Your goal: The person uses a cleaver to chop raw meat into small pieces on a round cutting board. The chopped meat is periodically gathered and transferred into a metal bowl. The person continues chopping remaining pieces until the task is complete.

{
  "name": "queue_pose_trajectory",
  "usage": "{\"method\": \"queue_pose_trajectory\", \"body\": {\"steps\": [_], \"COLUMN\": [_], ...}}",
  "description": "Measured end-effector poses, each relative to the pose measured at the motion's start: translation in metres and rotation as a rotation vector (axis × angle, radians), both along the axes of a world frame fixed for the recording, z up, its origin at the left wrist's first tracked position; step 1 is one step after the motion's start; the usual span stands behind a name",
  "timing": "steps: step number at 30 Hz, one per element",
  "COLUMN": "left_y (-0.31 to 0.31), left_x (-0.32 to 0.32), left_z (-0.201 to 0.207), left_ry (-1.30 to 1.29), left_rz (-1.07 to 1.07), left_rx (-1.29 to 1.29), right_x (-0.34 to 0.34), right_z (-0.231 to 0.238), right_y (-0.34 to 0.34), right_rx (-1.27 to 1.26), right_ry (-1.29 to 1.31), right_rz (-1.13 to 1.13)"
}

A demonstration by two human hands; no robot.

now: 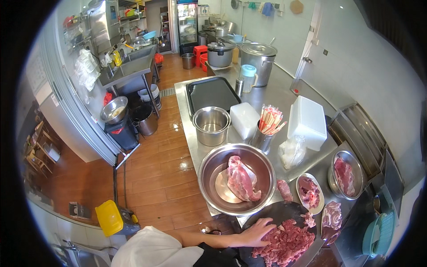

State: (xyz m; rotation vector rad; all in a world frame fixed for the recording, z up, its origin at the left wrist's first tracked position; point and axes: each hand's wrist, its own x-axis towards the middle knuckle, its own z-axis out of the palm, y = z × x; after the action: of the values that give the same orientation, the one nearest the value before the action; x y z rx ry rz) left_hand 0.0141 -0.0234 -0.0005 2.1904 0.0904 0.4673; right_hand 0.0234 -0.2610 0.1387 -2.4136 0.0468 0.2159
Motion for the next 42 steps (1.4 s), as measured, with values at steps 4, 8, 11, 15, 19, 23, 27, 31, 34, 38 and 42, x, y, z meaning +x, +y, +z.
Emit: {"method": "queue_pose_trajectory", "body": {"steps": [4, 8, 11, 15, 19, 23, 27, 31, 34, 38, 42], "left_y": [0.000, -0.016, -0.023, -0.037, -0.044, -0.057, -0.076, -0.076, -0.057, -0.027, -0.015], "left_x": [0.011, 0.009, 0.005, -0.004, -0.017, -0.011, 0.001, 0.013, 0.023, 0.023, 0.025], "left_z": [-0.006, 0.015, 0.032, 0.036, 0.038, 0.043, 0.039, 0.034, 0.036, 0.008, 0.011], "left_ry": [0.019, 0.096, 0.221, 0.224, 0.196, 0.187, 0.143, 0.146, -0.003, -0.091, -0.076], "left_rz": [-0.126, -0.193, -0.267, -0.305, -0.226, -0.141, -0.010, -0.020, -0.125, -0.311, -0.478], "left_rx": [0.051, 0.090, 0.218, 0.324, 0.442, 0.420, 0.484, 0.533, 0.560, 0.461, 0.359], "right_x": [0.010, 0.012, 0.028, 0.041, 0.044, 0.043, 0.035, 0.011, -0.011, -0.056, -0.103], "right_z": [-0.015, -0.038, -0.071, -0.100, -0.075, -0.074, -0.070, -0.070, -0.066, -0.079, -0.064], "right_y": [-0.023, -0.037, -0.058, -0.066, -0.039, -0.038, -0.045, -0.052, -0.045, -0.039, -0.011], "right_rx": [-0.092, 0.001, 0.033, -0.025, 0.235, 0.200, 0.238, 0.068, 0.087, 0.079, 0.103], "right_ry": [0.000, -0.047, 0.219, -0.119, -0.026, 0.073, 0.216, 0.089, 0.108, 0.070, 0.136], "right_rz": [0.113, 0.093, 0.055, 0.155, 0.169, 0.130, 0.015, -0.004, -0.111, -0.289, -0.459]}}
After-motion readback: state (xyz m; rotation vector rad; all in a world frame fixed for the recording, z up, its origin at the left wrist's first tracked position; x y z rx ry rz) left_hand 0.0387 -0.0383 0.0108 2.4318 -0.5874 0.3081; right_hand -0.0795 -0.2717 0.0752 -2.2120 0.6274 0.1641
